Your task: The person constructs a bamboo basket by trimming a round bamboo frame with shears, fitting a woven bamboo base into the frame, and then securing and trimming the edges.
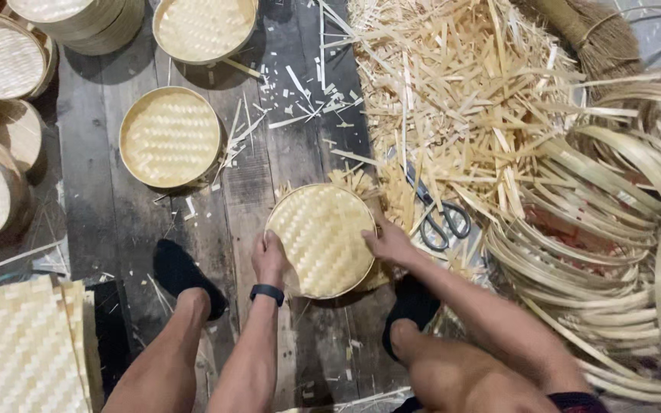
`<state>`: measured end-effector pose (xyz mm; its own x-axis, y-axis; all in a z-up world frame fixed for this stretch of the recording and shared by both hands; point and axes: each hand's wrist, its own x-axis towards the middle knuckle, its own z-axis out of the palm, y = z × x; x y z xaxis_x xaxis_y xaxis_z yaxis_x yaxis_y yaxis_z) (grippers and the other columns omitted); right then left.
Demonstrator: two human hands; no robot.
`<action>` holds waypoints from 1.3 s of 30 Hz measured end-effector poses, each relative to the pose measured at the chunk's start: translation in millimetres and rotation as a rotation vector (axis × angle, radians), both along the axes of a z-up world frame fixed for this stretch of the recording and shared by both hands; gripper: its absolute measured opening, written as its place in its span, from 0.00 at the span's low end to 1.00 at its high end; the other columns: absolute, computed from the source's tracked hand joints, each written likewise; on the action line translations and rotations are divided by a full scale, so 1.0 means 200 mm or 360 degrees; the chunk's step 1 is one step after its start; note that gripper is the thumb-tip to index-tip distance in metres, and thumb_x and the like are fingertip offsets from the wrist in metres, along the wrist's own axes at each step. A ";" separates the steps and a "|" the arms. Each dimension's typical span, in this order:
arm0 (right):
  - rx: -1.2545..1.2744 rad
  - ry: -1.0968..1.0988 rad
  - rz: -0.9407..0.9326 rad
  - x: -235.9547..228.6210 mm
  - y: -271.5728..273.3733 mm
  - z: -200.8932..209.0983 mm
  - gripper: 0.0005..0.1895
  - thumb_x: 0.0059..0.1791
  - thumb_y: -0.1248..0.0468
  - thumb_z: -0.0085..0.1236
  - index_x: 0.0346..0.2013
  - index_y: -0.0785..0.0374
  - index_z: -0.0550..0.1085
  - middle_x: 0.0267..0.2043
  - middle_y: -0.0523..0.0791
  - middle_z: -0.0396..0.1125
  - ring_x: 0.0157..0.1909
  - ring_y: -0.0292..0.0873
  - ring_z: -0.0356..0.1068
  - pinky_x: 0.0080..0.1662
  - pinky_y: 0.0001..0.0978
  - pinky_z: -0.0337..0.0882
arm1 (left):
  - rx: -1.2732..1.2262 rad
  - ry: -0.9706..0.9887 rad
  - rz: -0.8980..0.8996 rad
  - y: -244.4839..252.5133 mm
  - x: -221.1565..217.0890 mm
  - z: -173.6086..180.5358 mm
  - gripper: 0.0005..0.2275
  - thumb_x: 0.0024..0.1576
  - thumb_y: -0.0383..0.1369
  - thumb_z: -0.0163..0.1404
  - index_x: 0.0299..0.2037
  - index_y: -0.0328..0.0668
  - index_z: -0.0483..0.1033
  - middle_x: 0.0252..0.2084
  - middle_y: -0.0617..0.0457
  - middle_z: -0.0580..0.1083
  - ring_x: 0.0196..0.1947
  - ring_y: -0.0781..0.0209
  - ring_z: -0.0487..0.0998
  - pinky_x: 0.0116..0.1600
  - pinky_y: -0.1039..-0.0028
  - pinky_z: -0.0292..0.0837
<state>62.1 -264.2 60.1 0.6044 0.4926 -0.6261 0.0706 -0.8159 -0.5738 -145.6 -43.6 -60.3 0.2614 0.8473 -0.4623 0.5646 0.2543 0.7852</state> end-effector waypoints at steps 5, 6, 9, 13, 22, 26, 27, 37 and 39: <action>0.0239 -0.0049 -0.0461 -0.05 0.04 0.03 0.25 0.49 0.53 0.58 0.52 0.69 0.67 0.45 0.56 0.71 0.45 0.51 0.74 0.52 0.44 0.74 | -0.0474 -0.0623 0.0570 0.04 0.13 0.36 0.14 0.64 0.47 0.42 0.35 0.47 0.68 0.39 0.54 0.69 0.43 0.57 0.72 0.56 0.56 0.71; 0.0516 0.0037 -0.0596 -0.04 0.02 0.03 0.24 0.52 0.51 0.53 0.50 0.69 0.65 0.45 0.56 0.68 0.44 0.51 0.71 0.50 0.46 0.76 | -0.0410 -0.0732 0.0605 0.03 0.13 0.43 0.13 0.61 0.47 0.39 0.33 0.51 0.69 0.39 0.54 0.72 0.44 0.57 0.75 0.54 0.57 0.71; 0.1027 0.0196 -0.0852 0.02 -0.09 0.05 0.26 0.58 0.45 0.40 0.47 0.69 0.64 0.47 0.56 0.63 0.45 0.50 0.68 0.47 0.49 0.78 | -0.0036 -0.1313 0.0626 0.08 0.09 0.56 0.14 0.72 0.45 0.43 0.43 0.43 0.69 0.41 0.49 0.68 0.45 0.54 0.70 0.54 0.57 0.70; 0.0883 0.0534 -0.0858 0.10 -0.17 0.01 0.34 0.56 0.40 0.29 0.52 0.64 0.70 0.56 0.54 0.66 0.53 0.54 0.70 0.54 0.50 0.74 | -0.0949 -0.0664 0.0553 0.18 0.04 0.54 0.24 0.61 0.49 0.40 0.61 0.43 0.69 0.51 0.51 0.75 0.44 0.57 0.76 0.44 0.65 0.71; 0.0321 0.0002 -0.0575 0.09 -0.44 -0.41 0.30 0.59 0.44 0.37 0.54 0.62 0.79 0.34 0.69 0.70 0.52 0.56 0.78 0.68 0.43 0.66 | 0.0354 0.0149 -0.0370 -0.01 0.04 0.22 0.32 0.54 0.49 0.58 0.67 0.40 0.69 0.62 0.40 0.75 0.61 0.48 0.76 0.65 0.61 0.71; -0.0413 -0.0627 -0.0278 0.31 -0.68 -0.45 0.23 0.49 0.57 0.64 0.53 0.67 0.74 0.56 0.56 0.68 0.63 0.54 0.64 0.66 0.49 0.62 | 0.0504 0.0641 -0.0767 -0.34 0.38 0.39 0.60 0.36 0.65 0.65 0.72 0.34 0.47 0.73 0.30 0.54 0.72 0.34 0.54 0.69 0.40 0.46; -0.0470 -0.0695 -0.0180 0.32 -0.72 -0.46 0.30 0.45 0.56 0.68 0.55 0.69 0.70 0.57 0.59 0.65 0.64 0.59 0.61 0.65 0.51 0.61 | 0.0484 0.0744 -0.0854 -0.41 0.47 0.42 0.69 0.31 0.70 0.67 0.71 0.31 0.38 0.75 0.27 0.47 0.74 0.31 0.49 0.67 0.38 0.42; -0.0500 -0.0501 0.0009 0.44 -0.80 -0.64 0.40 0.38 0.61 0.72 0.59 0.70 0.63 0.58 0.63 0.65 0.58 0.65 0.67 0.60 0.52 0.68 | 0.1323 0.0420 -0.1111 -0.32 0.45 0.54 0.59 0.30 0.71 0.62 0.75 0.75 0.43 0.69 0.27 0.54 0.68 0.30 0.58 0.62 0.27 0.51; -0.0545 -0.0351 -0.0006 0.45 -0.81 -0.66 0.36 0.38 0.62 0.71 0.56 0.70 0.67 0.53 0.61 0.68 0.53 0.61 0.71 0.57 0.49 0.71 | 0.1369 0.0199 -0.1118 -0.30 0.37 0.61 0.57 0.33 0.67 0.60 0.76 0.76 0.43 0.69 0.30 0.56 0.69 0.33 0.60 0.64 0.30 0.54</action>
